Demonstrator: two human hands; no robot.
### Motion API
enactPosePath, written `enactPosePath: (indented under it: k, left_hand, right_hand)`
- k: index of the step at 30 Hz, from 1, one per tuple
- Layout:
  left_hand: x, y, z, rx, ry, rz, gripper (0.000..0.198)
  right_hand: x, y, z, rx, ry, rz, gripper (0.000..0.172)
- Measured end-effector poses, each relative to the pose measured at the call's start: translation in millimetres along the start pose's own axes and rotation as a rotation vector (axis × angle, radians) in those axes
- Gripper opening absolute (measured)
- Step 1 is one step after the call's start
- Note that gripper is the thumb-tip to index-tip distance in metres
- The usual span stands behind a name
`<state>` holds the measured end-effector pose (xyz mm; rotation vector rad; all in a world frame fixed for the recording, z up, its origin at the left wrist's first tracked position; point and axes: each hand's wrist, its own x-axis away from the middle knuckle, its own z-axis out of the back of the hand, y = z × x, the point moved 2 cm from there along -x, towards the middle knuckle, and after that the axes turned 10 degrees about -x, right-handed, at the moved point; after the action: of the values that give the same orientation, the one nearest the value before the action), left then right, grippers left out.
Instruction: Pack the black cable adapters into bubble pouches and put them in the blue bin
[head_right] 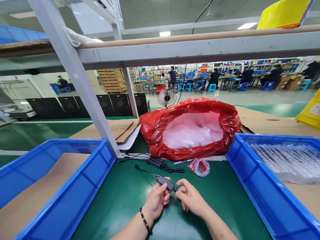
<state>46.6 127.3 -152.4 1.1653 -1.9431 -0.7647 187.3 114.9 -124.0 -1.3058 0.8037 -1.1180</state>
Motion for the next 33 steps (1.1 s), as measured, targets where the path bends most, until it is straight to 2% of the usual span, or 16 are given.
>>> enactPosePath:
  k: [3, 7, 9, 11, 13, 14, 15, 17, 20, 22, 25, 28, 29, 33]
  left_hand:
    - [4.6, -3.1, -5.3, -0.093, -0.044, -0.043, 0.050]
    - [6.2, 3.3, -5.4, -0.077, -0.083, -0.092, 0.046]
    - [8.3, 9.4, -3.6, -0.046, -0.098, -0.079, 0.046]
    - [12.5, 15.8, -2.9, -0.004, -0.133, -0.068, 0.049]
    - [17.8, 21.9, -3.9, 0.032, -0.193, -0.100, 0.054]
    - [20.2, 24.4, -4.8, 0.037, -0.227, -0.132, 0.053]
    - [22.3, 26.4, -5.9, 0.018, -0.256, -0.172, 0.051]
    - [25.0, 27.9, -7.5, -0.107, -0.267, -0.262, 0.046]
    - [26.2, 24.4, -8.7, -0.357, -0.140, -0.358, 0.046]
    - [26.5, 19.5, -9.8, -0.409, -0.054, -0.366, 0.047]
    - [27.0, 13.2, -12.3, -0.332, -0.003, -0.346, 0.061]
    - [26.7, 11.3, -13.0, -0.263, 0.047, -0.315, 0.079]
    - [26.2, 11.4, -12.6, -0.261, 0.066, -0.300, 0.077]
    - [24.2, 12.0, -10.4, -0.246, 0.120, -0.253, 0.048]
  right_hand:
    - [4.7, -1.6, -4.6, 0.108, -0.018, 0.133, 0.026]
    - [4.6, -1.9, 8.8, 0.405, -0.018, 0.138, 0.031]
    - [2.9, 0.5, 22.3, 0.559, 0.119, 0.228, 0.027]
    - [3.0, 2.3, 34.6, 0.674, 0.403, 0.376, 0.024]
    - [4.7, 3.6, 39.1, 0.670, 0.624, 0.476, 0.029]
    - [5.1, 4.0, 37.5, 0.615, 0.645, 0.491, 0.031]
    - [5.1, 4.1, 33.2, 0.528, 0.600, 0.482, 0.031]
    - [4.3, 3.9, 17.5, 0.286, 0.370, 0.394, 0.034]
    - [5.8, 3.5, -14.2, -0.097, -0.008, 0.158, 0.045]
    - [8.3, 3.5, -31.4, -0.293, -0.129, 0.038, 0.041]
    - [10.5, 4.3, -44.1, -0.476, -0.153, -0.047, 0.036]
    - [10.4, 5.2, -46.2, -0.519, -0.125, -0.075, 0.038]
    - [10.2, 5.5, -46.2, -0.514, -0.121, -0.079, 0.038]
    - [9.1, 10.1, -48.3, -0.500, -0.134, -0.099, 0.041]
